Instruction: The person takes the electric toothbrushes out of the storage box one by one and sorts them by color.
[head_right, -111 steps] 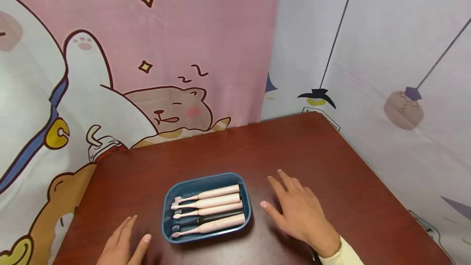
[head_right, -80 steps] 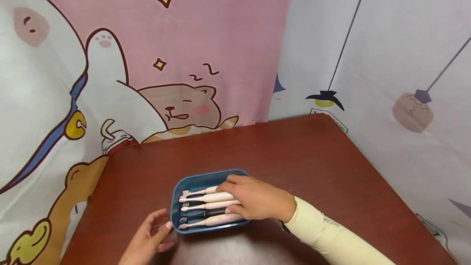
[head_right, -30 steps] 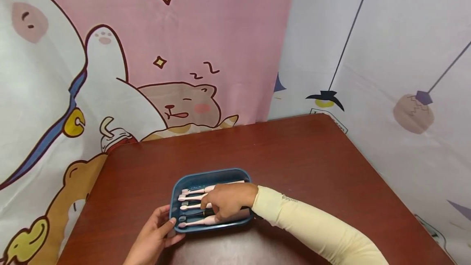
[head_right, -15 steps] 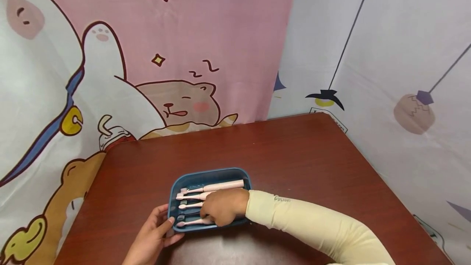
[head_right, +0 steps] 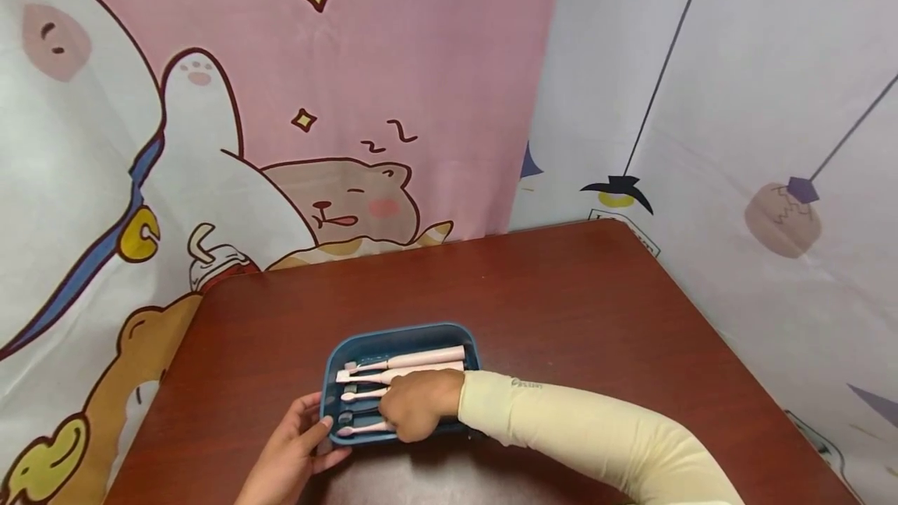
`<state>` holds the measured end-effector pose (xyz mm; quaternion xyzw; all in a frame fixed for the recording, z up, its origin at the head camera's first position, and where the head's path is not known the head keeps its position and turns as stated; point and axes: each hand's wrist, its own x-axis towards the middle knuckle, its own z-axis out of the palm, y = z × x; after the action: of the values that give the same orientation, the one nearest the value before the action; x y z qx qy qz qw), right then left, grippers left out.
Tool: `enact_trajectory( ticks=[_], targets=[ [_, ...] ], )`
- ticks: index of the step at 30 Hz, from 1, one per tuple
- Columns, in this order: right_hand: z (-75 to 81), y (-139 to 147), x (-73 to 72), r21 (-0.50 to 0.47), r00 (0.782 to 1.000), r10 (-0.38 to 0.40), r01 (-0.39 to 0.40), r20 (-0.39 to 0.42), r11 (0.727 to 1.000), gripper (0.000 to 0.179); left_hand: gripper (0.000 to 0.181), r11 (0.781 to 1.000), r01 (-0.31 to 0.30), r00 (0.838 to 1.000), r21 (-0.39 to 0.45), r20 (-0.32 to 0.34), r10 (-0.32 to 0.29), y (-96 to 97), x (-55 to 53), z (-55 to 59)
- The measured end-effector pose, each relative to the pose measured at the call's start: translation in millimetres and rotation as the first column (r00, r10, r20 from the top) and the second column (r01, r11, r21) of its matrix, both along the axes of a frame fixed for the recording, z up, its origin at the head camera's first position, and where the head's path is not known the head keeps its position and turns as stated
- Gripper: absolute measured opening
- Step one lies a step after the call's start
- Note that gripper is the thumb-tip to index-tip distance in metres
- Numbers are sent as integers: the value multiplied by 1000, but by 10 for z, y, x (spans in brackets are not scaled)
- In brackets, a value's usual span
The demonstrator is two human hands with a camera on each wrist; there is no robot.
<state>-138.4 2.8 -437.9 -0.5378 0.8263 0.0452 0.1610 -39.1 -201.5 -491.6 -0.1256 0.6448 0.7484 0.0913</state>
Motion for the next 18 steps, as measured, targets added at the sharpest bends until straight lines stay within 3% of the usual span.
enact_trajectory(
  ticks=[4,10,14,18],
  targets=[
    [-19,-41,12,42,1000,2,-1,-29,999,14,47,1000,6,1000,3,1,-6,-9,7,-16],
    [28,-82,-19,86,1000,-21,22,-11,996,23,47,1000,8,1000,-7,0,-8,-22,-3,-12],
    [70,-102,-41,79,997,-60,57,48,995,38,47,1000,14,1000,-12,1,-14,-33,-7,-4],
    [87,-93,-59,72,984,-66,55,164,996,43,49,1000,30,1000,-4,-3,-30,-38,1,-15]
  ],
)
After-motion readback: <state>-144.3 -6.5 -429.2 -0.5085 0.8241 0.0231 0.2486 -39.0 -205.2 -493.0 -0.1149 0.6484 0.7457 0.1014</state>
